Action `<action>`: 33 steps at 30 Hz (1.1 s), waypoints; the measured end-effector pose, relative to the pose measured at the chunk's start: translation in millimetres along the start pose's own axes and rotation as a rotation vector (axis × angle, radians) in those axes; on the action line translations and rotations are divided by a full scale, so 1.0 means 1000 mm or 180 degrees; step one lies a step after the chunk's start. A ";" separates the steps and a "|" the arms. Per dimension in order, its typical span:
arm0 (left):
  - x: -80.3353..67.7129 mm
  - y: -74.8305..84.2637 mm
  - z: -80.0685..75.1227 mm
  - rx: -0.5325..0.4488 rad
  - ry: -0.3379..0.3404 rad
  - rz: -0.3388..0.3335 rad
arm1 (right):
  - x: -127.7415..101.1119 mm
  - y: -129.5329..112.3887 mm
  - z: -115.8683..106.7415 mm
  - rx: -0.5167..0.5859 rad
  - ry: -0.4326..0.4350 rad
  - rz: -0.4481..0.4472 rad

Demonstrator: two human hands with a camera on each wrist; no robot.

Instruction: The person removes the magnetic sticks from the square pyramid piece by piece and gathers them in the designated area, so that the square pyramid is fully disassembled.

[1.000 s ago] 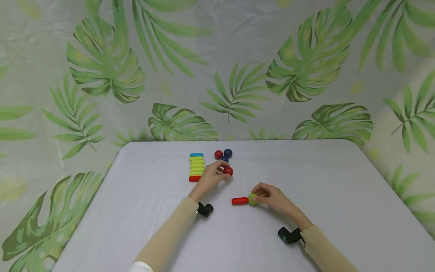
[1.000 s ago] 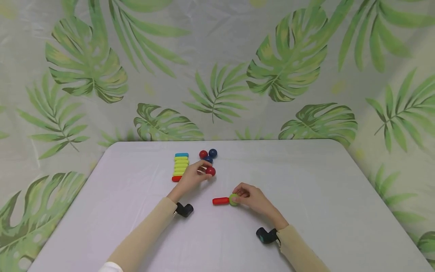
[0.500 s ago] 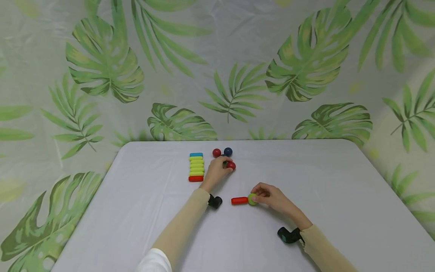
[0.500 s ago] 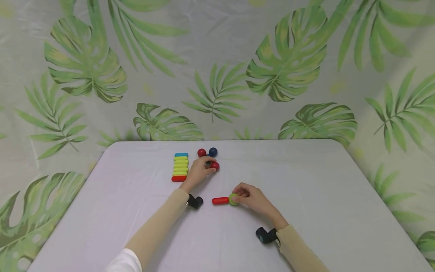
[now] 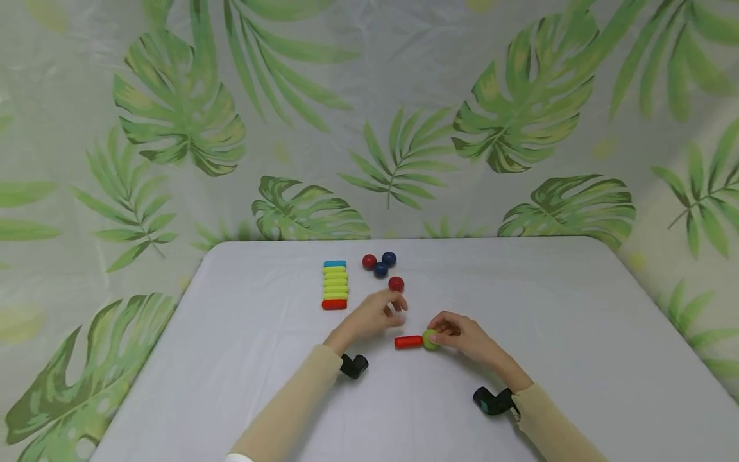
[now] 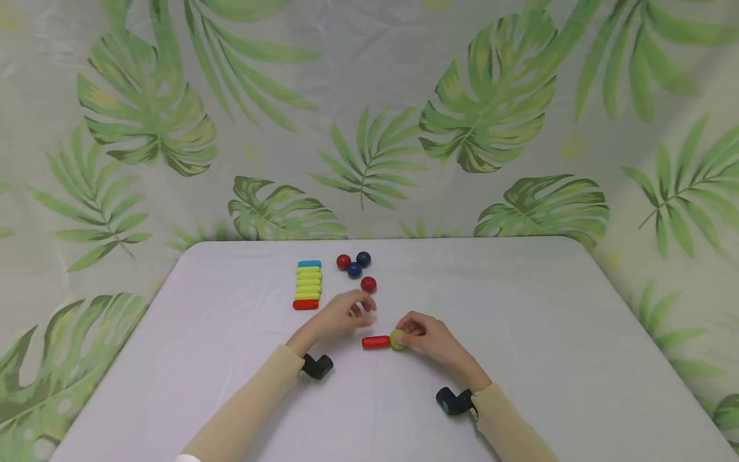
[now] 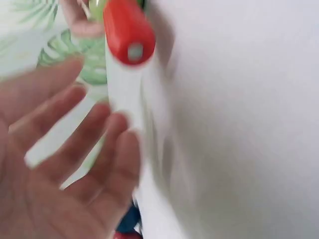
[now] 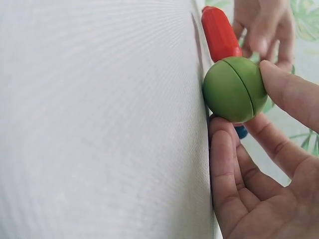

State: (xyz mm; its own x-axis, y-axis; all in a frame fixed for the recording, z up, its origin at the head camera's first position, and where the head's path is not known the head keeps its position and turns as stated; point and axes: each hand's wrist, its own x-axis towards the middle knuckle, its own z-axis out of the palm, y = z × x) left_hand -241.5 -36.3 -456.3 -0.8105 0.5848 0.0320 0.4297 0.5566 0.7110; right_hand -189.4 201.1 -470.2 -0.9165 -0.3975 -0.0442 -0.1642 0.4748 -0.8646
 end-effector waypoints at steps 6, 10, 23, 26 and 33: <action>-0.019 0.019 0.018 0.0607 -0.0612 0.0398 | -0.008 -0.028 -0.004 0.0055 -0.0052 -0.0063; -0.021 0.022 0.020 0.1048 -0.0388 0.0393 | -0.009 -0.032 -0.003 0.0061 -0.0059 -0.0061; -0.048 -0.020 -0.037 0.0268 0.0469 -0.0291 | 0.003 0.006 -0.002 0.0111 -0.0031 -0.0086; -0.057 -0.034 -0.049 0.0453 0.0708 -0.0497 | 0.004 0.007 -0.004 0.0141 0.0017 -0.0060; -0.065 -0.052 -0.057 0.0785 0.0812 -0.0629 | 0.030 0.008 -0.013 0.0130 0.0460 0.0134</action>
State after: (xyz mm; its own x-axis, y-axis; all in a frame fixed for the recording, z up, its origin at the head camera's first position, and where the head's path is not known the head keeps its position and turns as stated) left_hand -233.4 -137.1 -455.1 -0.9465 0.3046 0.1070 0.3132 0.7866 0.5321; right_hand -222.8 202.6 -471.9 -0.9657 -0.2593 -0.0109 -0.1122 0.4552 -0.8833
